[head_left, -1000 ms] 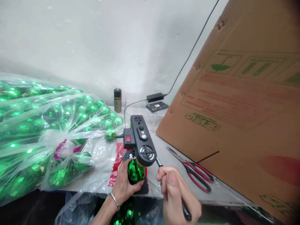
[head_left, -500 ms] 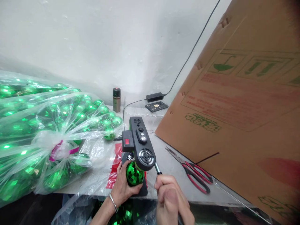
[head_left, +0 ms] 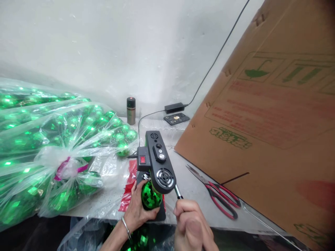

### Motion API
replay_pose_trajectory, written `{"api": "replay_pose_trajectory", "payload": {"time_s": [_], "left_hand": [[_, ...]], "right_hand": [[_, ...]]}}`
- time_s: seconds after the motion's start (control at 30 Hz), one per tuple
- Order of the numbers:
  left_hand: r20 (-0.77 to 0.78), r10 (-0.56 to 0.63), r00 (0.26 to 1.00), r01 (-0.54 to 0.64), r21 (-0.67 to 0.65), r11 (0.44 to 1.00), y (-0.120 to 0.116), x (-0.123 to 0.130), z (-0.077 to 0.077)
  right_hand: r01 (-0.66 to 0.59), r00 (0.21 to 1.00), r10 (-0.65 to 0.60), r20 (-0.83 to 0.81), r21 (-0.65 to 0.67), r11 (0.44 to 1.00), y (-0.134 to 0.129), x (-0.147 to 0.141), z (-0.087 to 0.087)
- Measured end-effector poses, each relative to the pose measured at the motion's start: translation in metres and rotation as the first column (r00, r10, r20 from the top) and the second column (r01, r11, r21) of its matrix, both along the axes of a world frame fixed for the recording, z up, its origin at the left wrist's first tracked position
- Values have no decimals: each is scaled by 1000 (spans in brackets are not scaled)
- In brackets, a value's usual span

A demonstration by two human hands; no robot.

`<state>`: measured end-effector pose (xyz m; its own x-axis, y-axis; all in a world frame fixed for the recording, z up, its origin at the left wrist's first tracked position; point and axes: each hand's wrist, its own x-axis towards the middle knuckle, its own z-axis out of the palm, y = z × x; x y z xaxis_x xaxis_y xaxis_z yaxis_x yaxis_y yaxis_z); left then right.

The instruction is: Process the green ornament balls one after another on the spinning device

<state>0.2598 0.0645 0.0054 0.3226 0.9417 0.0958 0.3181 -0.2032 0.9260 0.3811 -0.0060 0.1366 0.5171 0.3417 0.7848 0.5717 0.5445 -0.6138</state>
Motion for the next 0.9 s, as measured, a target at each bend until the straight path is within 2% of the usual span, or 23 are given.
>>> {"api": "replay_pose_trajectory", "payload": {"time_s": [0.27,0.53,0.67,0.77,0.9], "left_hand": [[30,-38,999,39,-47,998,1,-2,2],[-2,3,1000,-3,-52,999,1,2,2],[-47,-13,999,11,-47,999,1,5,1],[-85,0,996,-5,-53,999,1,6,-1],[-72,-20,997,19,-22,1000,1,7,-5]], "right_hand": [[17,1000,-18,18,67,998,5,-1,-7],[-15,998,14,68,17,1000,3,6,-13],[15,1000,-16,3,53,999,3,3,-7],[12,998,-12,-54,-1,1000,1,-1,-6],[80,996,-80,-46,7,997,0,3,-18]]}}
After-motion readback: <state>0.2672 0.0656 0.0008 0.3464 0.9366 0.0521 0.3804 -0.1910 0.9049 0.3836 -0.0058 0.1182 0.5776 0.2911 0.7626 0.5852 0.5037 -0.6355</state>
